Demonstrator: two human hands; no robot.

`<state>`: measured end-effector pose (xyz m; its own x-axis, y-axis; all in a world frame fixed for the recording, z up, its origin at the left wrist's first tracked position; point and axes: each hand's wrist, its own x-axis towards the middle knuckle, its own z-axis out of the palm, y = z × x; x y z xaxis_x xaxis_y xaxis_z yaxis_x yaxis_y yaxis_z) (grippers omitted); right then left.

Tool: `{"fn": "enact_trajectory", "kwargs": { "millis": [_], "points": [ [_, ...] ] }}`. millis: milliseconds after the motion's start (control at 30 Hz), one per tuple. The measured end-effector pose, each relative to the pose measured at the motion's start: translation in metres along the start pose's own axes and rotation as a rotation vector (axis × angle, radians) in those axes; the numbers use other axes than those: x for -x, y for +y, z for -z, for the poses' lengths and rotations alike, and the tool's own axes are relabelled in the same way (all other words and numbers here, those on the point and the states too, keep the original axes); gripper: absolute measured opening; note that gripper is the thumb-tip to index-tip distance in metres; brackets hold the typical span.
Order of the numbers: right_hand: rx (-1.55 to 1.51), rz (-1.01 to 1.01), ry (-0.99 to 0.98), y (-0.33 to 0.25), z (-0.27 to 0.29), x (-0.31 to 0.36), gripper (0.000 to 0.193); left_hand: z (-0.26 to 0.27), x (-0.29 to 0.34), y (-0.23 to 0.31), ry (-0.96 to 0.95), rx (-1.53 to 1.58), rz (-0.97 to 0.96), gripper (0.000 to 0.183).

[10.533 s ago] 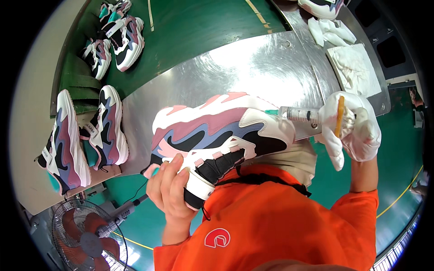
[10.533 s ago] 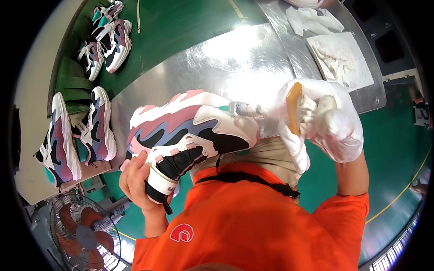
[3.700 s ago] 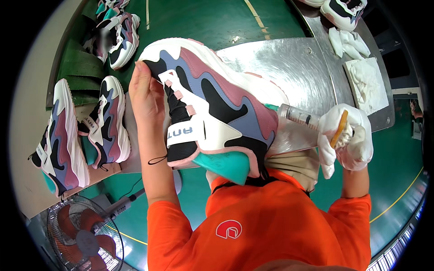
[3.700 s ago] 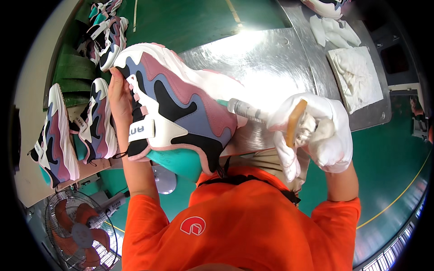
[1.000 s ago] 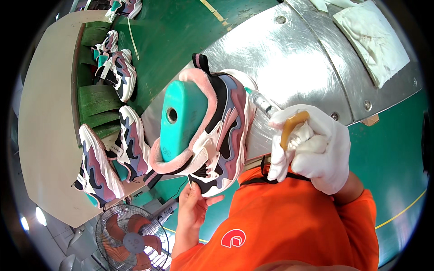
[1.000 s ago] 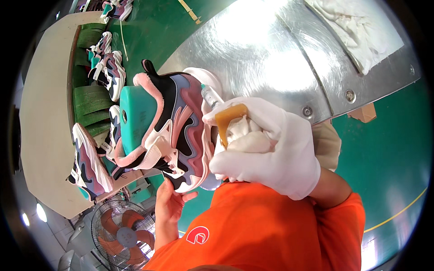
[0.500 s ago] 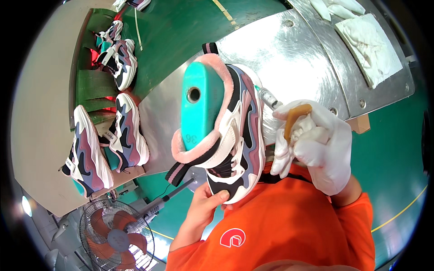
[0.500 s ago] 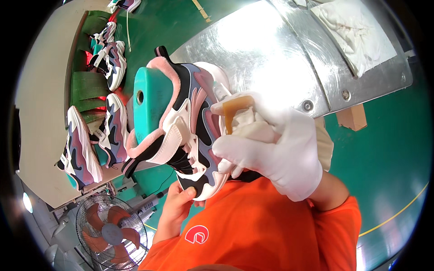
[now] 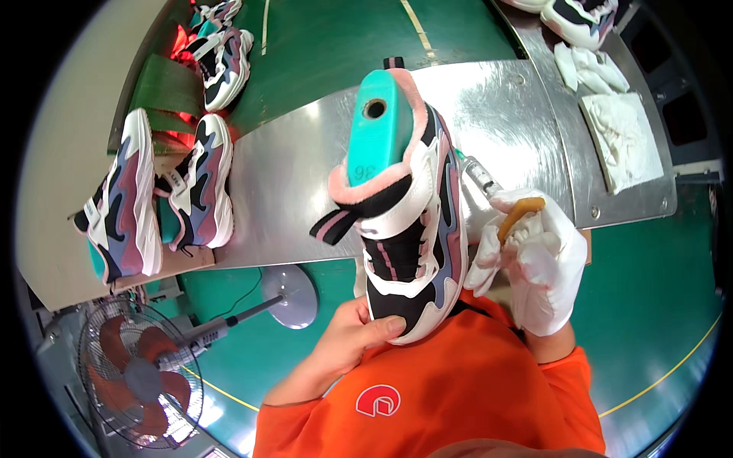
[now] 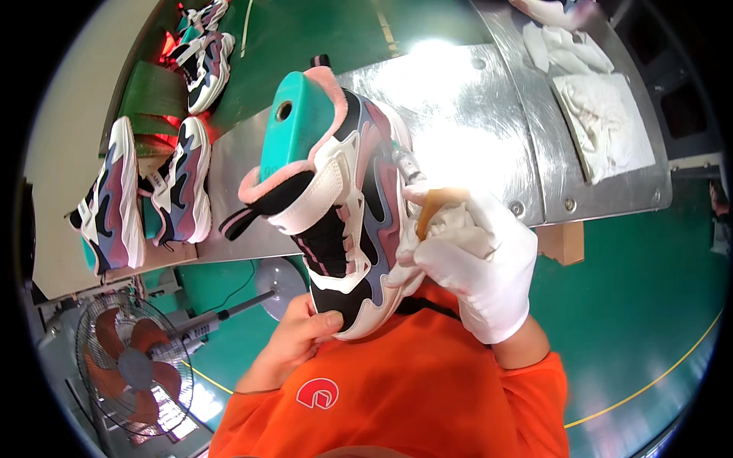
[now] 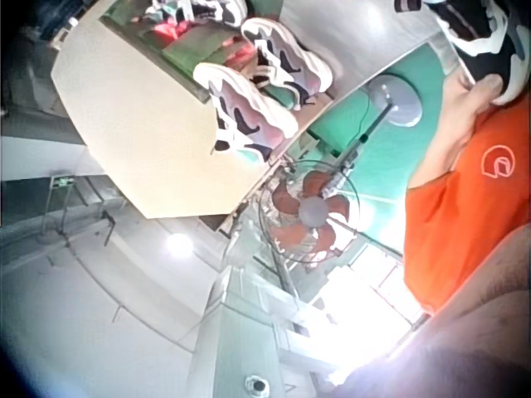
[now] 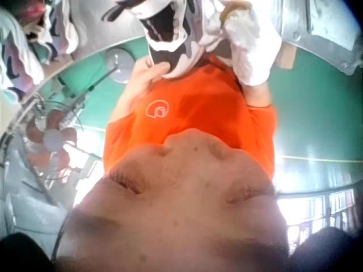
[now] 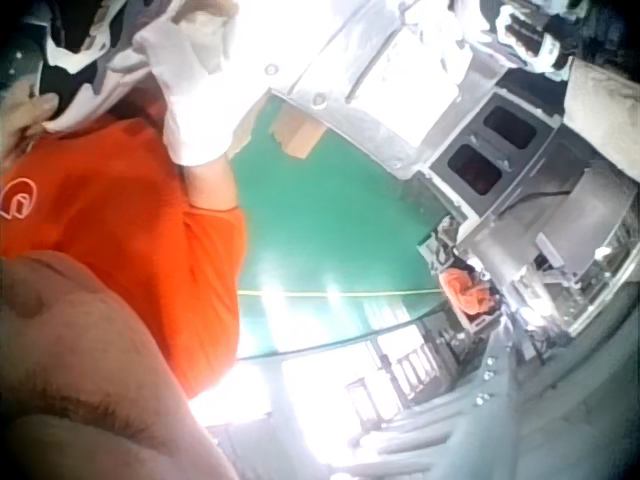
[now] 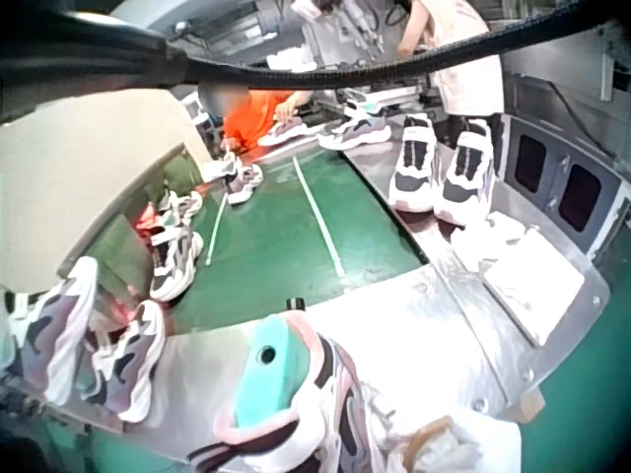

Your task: The person uses a syringe to apply glue to the seams of a multi-colored sneaker. They hold the shoe with one hand and carefully inject the adhesive along the edges of the upper and sole. After treating a shoe, they place it on a metal table and pick up another one to repeat the process.

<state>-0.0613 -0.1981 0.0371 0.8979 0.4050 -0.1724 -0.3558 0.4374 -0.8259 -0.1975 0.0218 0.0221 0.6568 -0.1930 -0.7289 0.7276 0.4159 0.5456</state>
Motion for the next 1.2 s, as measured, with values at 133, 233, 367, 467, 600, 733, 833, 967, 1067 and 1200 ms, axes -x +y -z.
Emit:
{"fn": "enact_trajectory", "kwargs": {
  "millis": [133,233,367,467,600,733,833,967,1067,1200],
  "points": [
    [0.116,0.048,0.056,0.005,-0.003,0.000,0.041,-0.013,0.001,0.002,0.019,0.103,-0.080,0.040],
    [0.075,0.055,0.051,0.005,-0.006,0.002,0.043,-0.018,0.000,0.000,0.062,0.131,-0.111,0.047],
    [0.045,0.006,0.052,-0.001,-0.015,0.005,0.045,-0.006,-0.001,-0.005,0.015,0.182,-0.100,0.048],
    [0.013,-0.004,0.024,-0.001,-0.015,0.007,0.044,0.004,0.000,-0.008,-0.002,0.202,-0.108,0.049],
    [-0.087,0.083,-0.054,-0.007,-0.012,0.010,0.044,0.042,0.005,0.002,0.023,0.170,-0.186,0.047],
    [0.060,0.303,0.029,0.000,0.009,0.004,0.061,0.089,0.010,0.073,0.437,-0.544,-0.312,0.044],
    [0.150,0.400,0.243,0.007,0.030,0.001,0.071,0.059,0.009,0.112,0.792,-1.420,-0.860,0.067],
    [0.262,0.446,0.251,0.023,0.068,-0.013,0.067,0.007,-0.030,0.127,0.298,-1.123,-0.855,0.093],
    [0.397,0.404,0.339,0.020,0.073,-0.020,0.068,-0.003,-0.047,0.136,0.338,-0.895,-0.801,0.074],
    [0.358,0.370,0.496,0.014,0.090,-0.032,0.067,0.013,-0.062,0.158,0.374,-0.674,-0.846,0.044]
  ]
}}
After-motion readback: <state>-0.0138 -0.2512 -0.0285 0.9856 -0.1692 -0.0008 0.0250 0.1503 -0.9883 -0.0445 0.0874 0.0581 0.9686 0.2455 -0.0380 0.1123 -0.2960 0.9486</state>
